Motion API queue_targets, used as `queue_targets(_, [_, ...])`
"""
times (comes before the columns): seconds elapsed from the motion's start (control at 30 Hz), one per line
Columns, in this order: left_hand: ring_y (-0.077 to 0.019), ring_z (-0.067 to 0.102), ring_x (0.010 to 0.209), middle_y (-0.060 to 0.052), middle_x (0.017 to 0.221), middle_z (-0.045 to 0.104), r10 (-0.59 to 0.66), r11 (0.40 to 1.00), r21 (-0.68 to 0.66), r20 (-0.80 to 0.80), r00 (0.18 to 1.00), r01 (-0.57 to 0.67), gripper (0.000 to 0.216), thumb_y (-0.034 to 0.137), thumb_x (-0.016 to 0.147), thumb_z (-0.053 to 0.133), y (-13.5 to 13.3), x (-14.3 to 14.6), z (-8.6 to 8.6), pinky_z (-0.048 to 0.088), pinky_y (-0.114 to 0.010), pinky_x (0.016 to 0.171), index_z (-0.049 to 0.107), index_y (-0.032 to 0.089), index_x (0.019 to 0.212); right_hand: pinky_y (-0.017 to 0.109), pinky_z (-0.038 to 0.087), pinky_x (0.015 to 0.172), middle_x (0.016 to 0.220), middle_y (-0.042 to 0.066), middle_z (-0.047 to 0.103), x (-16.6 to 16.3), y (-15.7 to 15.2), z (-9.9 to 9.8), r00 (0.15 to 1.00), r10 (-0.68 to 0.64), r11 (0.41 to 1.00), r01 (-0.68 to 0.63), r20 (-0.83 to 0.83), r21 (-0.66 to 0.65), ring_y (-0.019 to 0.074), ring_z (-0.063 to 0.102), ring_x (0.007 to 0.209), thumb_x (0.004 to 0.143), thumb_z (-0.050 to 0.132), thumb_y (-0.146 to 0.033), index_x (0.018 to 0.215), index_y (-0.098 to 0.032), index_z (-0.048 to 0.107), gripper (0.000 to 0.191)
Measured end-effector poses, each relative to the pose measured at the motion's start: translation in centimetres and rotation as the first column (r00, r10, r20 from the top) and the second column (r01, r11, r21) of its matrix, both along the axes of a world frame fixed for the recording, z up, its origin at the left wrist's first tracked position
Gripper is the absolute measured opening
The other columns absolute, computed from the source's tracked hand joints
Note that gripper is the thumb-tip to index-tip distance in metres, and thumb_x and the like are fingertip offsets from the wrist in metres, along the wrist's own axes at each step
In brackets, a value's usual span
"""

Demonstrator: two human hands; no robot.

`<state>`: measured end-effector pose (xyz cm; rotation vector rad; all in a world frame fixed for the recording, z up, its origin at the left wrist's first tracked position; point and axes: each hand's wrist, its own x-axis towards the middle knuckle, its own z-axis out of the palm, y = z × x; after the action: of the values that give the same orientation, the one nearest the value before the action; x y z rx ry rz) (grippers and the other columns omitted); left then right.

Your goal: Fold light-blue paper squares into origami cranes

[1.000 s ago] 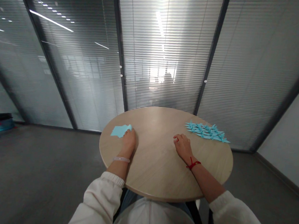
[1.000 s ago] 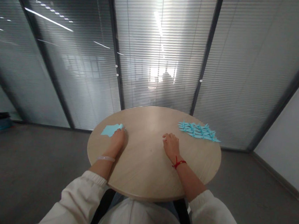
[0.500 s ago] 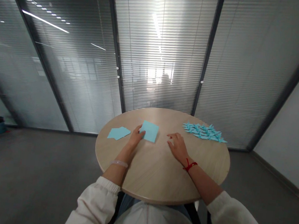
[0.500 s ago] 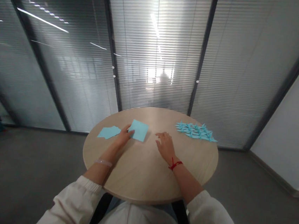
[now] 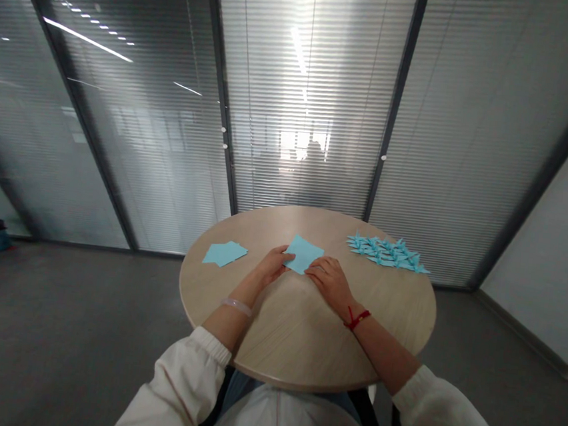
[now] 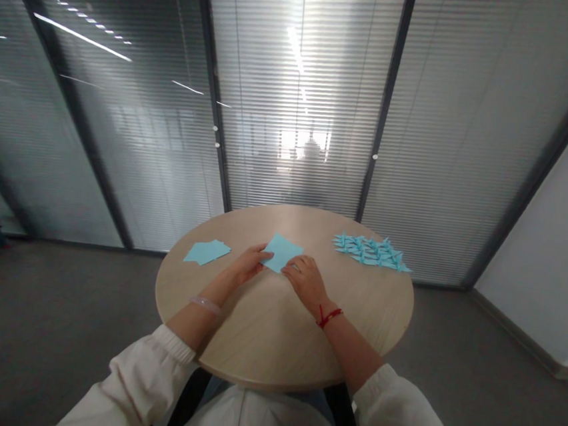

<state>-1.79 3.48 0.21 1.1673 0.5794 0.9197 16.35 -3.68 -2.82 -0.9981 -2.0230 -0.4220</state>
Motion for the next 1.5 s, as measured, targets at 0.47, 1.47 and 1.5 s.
queue_targets(0.47, [-0.0261,0.064,0.102,-0.016,0.119,0.062,-0.287,0.950,0.075,-0.168,0.943,0.303,0.046,0.045,0.079,0.066,-2.1,1.4,-1.5,0.051,-0.042,0.089,0.064,0.012,0.111,0.039,0.043,0.087,0.089,0.005,0.067,0.8,0.7,-0.1,0.857,-0.109,0.982,0.015,-0.504,-0.187,0.0228,0.060,0.088,0.083,0.060,-0.031,0.110,-0.020,0.061,0.029])
queue_targets(1.47, [-0.0204,0.069,0.067,-0.012,0.079,0.071,0.013,0.944,0.309,-0.376,0.926,0.112,0.033,0.039,0.070,0.074,-1.5,2.1,-2.5,0.054,-0.026,0.056,0.069,0.008,0.083,0.031,0.050,0.068,0.082,0.006,0.071,1.2,2.1,-0.6,0.457,-0.130,0.846,-0.412,-0.880,-0.339,0.0192,0.064,0.074,0.061,0.076,-0.042,0.085,-0.018,0.072,0.034])
queue_targets(1.5, [-0.0194,0.068,0.063,-0.012,0.078,0.072,0.022,0.943,0.314,-0.389,0.921,0.110,0.034,0.039,0.071,0.074,-1.6,2.1,-2.5,0.053,-0.025,0.055,0.069,0.009,0.083,0.031,0.050,0.068,0.081,0.006,0.071,1.2,2.1,-0.6,0.451,-0.130,0.846,-0.414,-0.883,-0.336,0.0192,0.064,0.074,0.061,0.077,-0.042,0.085,-0.018,0.072,0.034])
